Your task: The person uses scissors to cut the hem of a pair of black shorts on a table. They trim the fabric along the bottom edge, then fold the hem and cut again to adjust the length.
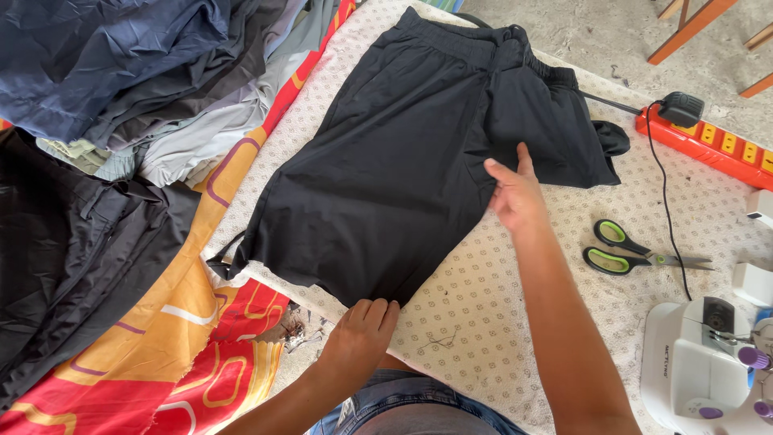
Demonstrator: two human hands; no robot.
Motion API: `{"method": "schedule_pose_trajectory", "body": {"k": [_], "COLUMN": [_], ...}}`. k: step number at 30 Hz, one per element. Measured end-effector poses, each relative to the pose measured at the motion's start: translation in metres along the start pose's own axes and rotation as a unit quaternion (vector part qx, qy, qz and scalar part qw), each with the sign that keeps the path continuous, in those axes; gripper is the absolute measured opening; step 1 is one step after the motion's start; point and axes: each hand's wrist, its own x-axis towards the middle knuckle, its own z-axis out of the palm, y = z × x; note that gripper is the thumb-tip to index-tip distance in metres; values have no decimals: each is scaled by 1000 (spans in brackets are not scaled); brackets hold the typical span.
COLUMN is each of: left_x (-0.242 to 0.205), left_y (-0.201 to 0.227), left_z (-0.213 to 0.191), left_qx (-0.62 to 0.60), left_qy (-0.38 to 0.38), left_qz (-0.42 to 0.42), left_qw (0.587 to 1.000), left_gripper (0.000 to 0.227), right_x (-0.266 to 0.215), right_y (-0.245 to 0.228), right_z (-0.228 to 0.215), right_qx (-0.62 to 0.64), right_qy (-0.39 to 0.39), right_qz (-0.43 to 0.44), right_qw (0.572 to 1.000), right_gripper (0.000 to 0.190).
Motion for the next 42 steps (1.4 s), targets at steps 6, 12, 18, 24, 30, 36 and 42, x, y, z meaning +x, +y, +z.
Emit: {"method": "schedule_pose_trajectory", "body": {"k": [6, 12, 18, 24, 30, 36, 42], "left_x": [8, 32, 40, 65, 84, 76, 73], "left_y": [24, 62, 70, 38, -79, -155, -184], "left_z": [3, 16, 25, 14, 2, 18, 23], "left_qx": [6, -40, -162, -88, 223, 103, 25], "left_qy": [-45, -9, -32, -75, 203, 79, -14], "left_qz": [-13, 16, -14, -140, -213, -370, -417], "left_qw": [999, 999, 986, 983, 929, 920, 909], "left_gripper": [59, 59, 65, 26, 46, 49, 40], "right_x": [19, 10, 4, -34, -96, -174, -200], "right_y": [4, -24, -18, -24, 7, 50, 58], "right_z": [-3, -17, -22, -14, 6, 8, 6], "right_qx": [-114, -409, -526, -579, -693, -726, -700], "right_qy": [-19, 40, 140, 154, -49, -281, -326], "right_qz": [-243, -331, -300, -446, -414, -360, -412], "right_qw": [963, 849, 783, 665, 588, 515, 483], "right_gripper": [103, 96, 95, 81, 62, 67, 63]}}
